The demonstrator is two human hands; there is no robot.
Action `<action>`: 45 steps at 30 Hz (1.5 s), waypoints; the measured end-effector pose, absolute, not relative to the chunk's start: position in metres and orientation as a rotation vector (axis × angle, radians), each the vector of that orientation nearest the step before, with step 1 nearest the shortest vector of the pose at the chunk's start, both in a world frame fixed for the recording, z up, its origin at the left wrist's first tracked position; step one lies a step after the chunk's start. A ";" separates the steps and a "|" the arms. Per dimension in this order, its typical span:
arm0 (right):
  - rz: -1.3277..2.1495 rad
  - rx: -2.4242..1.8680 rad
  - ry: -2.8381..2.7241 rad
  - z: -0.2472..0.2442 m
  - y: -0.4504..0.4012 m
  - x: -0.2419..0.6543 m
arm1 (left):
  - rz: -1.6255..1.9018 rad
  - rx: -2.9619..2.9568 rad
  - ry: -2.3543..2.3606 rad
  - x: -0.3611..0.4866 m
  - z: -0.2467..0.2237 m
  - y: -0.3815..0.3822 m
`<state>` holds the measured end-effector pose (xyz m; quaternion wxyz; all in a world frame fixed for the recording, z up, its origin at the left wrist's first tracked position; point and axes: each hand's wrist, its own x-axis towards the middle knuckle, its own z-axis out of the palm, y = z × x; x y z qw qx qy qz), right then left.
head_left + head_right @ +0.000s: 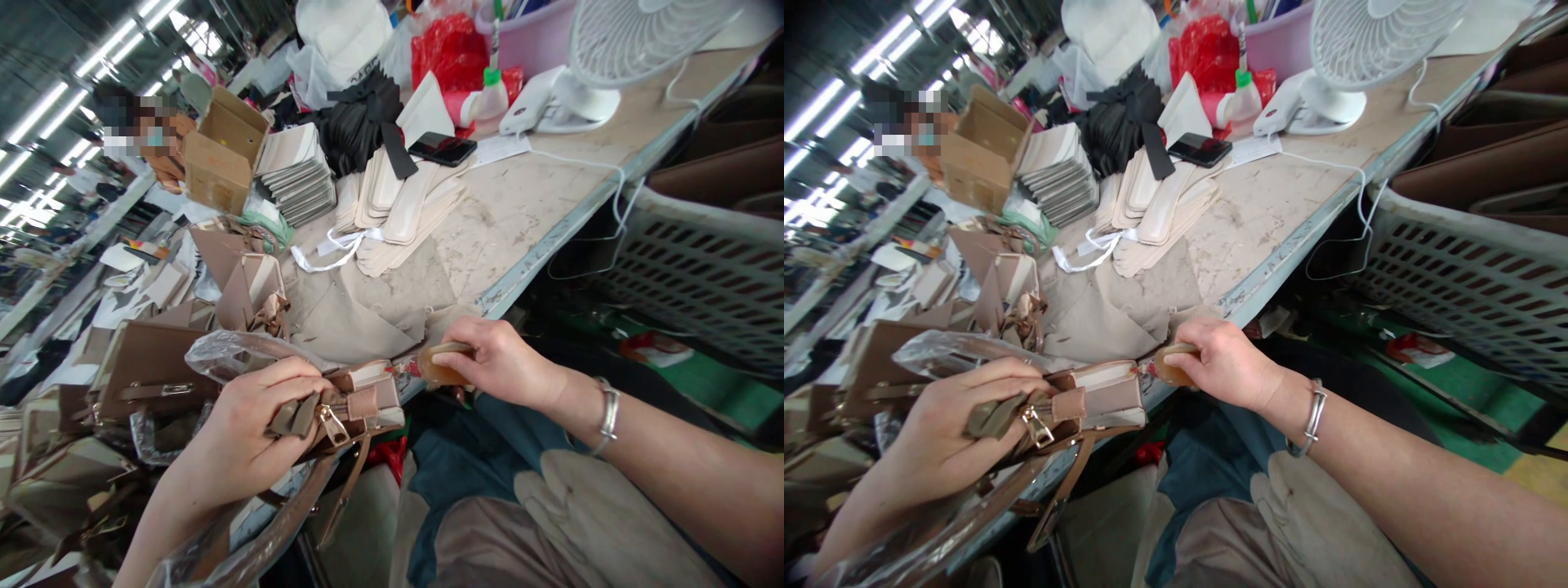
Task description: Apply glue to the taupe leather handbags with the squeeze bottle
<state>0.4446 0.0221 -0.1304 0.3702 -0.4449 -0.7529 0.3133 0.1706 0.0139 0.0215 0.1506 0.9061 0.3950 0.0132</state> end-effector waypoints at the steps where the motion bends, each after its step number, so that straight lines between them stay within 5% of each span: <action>1: 0.812 -1.149 -1.935 -0.130 0.022 0.445 | 0.043 2.599 1.133 0.171 0.021 0.014; 22: 0.922 -1.152 -1.946 -0.130 0.008 0.447 | 0.039 2.563 1.181 0.177 0.023 0.014; 35: 0.137 -0.810 -2.404 -0.132 -0.013 0.443 | 0.007 2.535 1.197 0.178 0.024 0.028; 45: 0.750 -0.997 -2.111 -0.128 -0.007 0.445 | -0.045 2.514 1.228 0.177 0.025 0.027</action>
